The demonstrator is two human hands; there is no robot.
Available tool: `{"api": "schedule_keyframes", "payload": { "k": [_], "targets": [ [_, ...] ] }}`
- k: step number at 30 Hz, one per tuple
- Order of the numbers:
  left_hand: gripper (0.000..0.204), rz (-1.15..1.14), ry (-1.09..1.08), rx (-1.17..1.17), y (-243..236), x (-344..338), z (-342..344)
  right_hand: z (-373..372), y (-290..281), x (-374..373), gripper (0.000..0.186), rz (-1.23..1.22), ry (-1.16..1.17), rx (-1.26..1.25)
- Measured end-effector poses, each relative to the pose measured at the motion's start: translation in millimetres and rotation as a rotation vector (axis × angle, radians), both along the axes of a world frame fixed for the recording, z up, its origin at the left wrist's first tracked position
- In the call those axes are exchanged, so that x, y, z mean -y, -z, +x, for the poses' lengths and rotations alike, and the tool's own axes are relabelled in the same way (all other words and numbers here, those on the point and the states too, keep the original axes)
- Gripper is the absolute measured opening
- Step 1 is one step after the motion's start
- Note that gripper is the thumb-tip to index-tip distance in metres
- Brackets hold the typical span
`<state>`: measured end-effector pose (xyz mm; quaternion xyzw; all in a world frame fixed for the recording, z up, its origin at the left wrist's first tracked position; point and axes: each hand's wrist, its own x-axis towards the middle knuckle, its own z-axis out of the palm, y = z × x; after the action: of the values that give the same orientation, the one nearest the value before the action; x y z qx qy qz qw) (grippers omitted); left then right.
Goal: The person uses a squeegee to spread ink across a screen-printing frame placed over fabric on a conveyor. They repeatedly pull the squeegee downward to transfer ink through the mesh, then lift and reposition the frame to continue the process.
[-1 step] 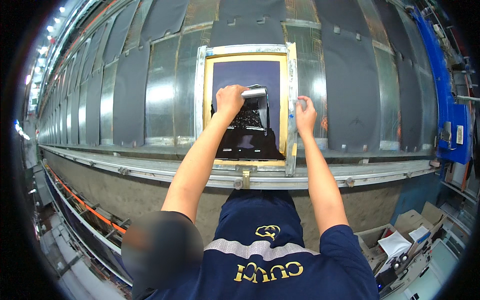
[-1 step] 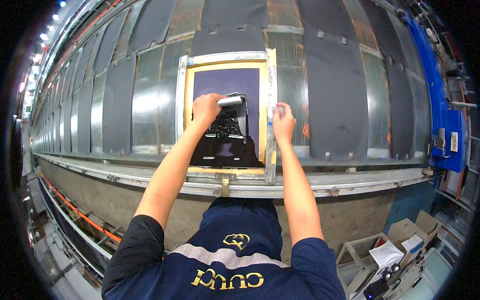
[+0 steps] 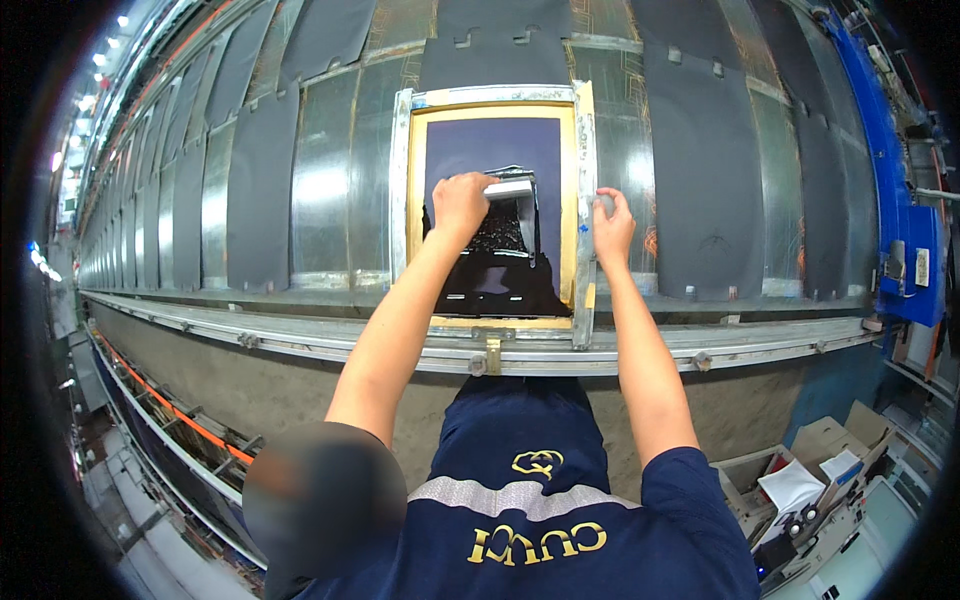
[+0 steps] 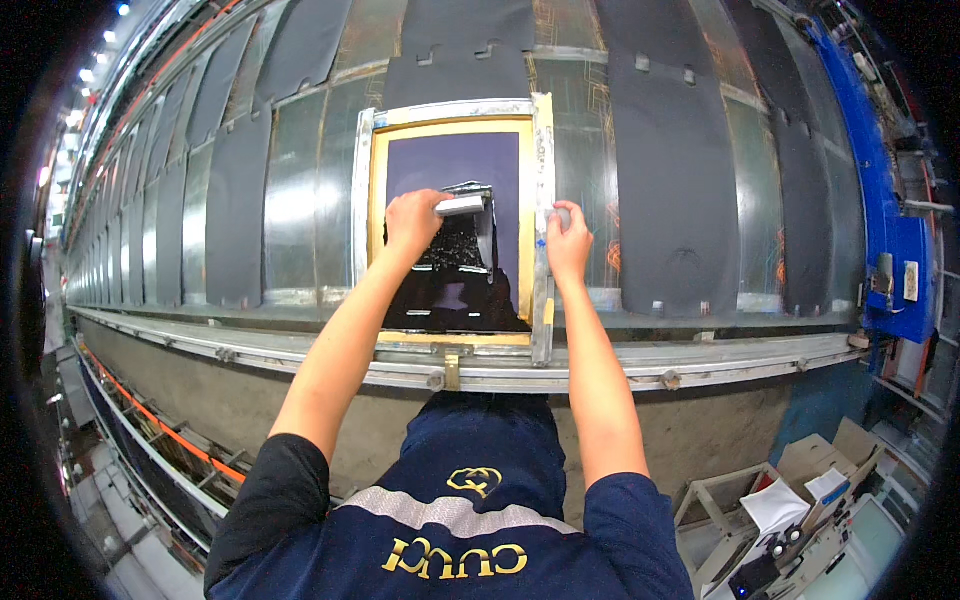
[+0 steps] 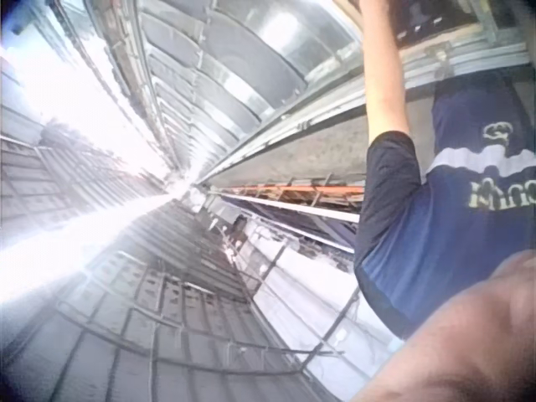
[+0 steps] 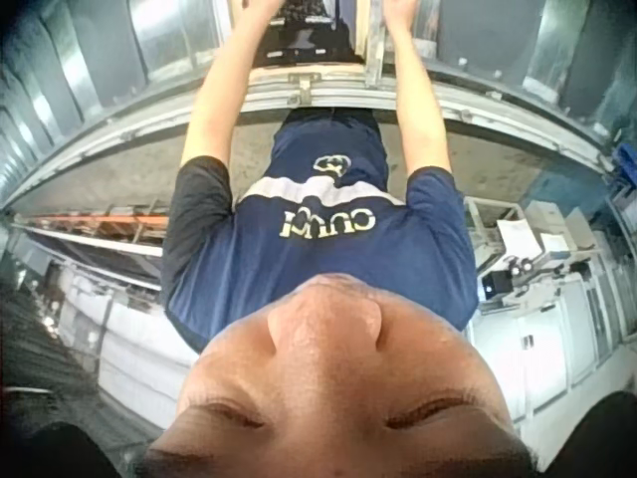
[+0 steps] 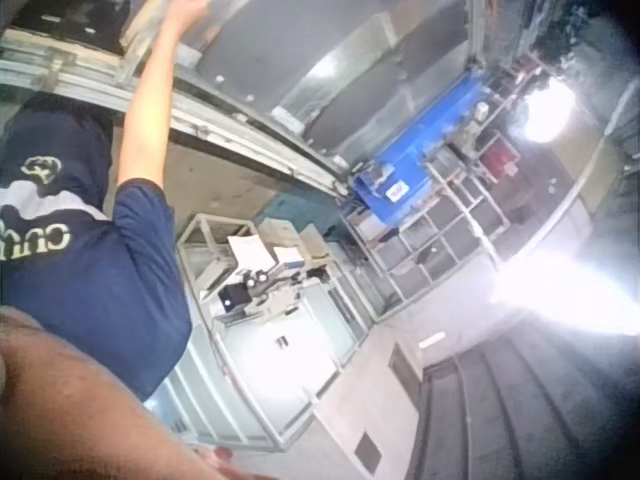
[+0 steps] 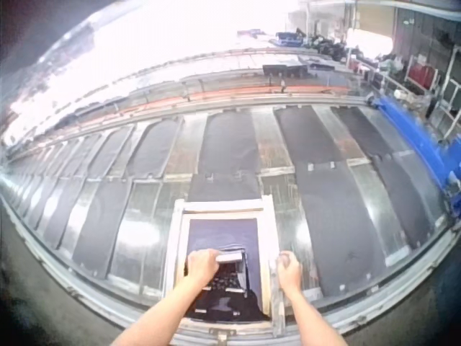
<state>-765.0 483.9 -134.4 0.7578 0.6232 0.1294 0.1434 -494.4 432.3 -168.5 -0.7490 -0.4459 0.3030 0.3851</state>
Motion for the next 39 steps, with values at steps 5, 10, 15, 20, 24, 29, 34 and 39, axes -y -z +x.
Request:
{"api": "schedule_keyframes", "payload": {
  "k": [5, 10, 15, 20, 24, 29, 34, 39],
  "targets": [
    [0.031, 0.138, 0.066, 0.095, 6, 98, 1, 5, 14, 0, 0.017, 0.073, 0.012, -0.038],
    [0.042, 0.183, 0.171, 0.044, 11, 185, -18, 17, 10, -10, 0.018, -0.303, -0.037, -0.406],
    [0.054, 0.071, 0.205, 0.121, -7, 199, -41, 4, -1, -18, 0.017, 0.076, 0.007, -0.02],
    [0.056, 0.064, 0.164, 0.18, -36, 208, -120, -92, -56, -21, 0.019, 0.133, -0.041, 0.022],
    [0.059, 0.094, 0.117, 0.184, -42, 203, -244, -226, -64, -33, 0.021, 0.122, -0.098, -0.007],
    [0.057, 0.027, 0.076, 0.115, -22, 183, -451, -430, 6, -38, 0.023, 0.215, -0.079, -0.106],
    [0.056, 0.012, 0.054, 0.107, -25, 187, -576, -562, -2, -19, 0.019, 0.208, -0.057, -0.146],
    [0.054, 0.017, 0.013, 0.128, -28, 177, -622, -612, -8, -18, 0.018, 0.194, -0.031, -0.162]
  ]
}}
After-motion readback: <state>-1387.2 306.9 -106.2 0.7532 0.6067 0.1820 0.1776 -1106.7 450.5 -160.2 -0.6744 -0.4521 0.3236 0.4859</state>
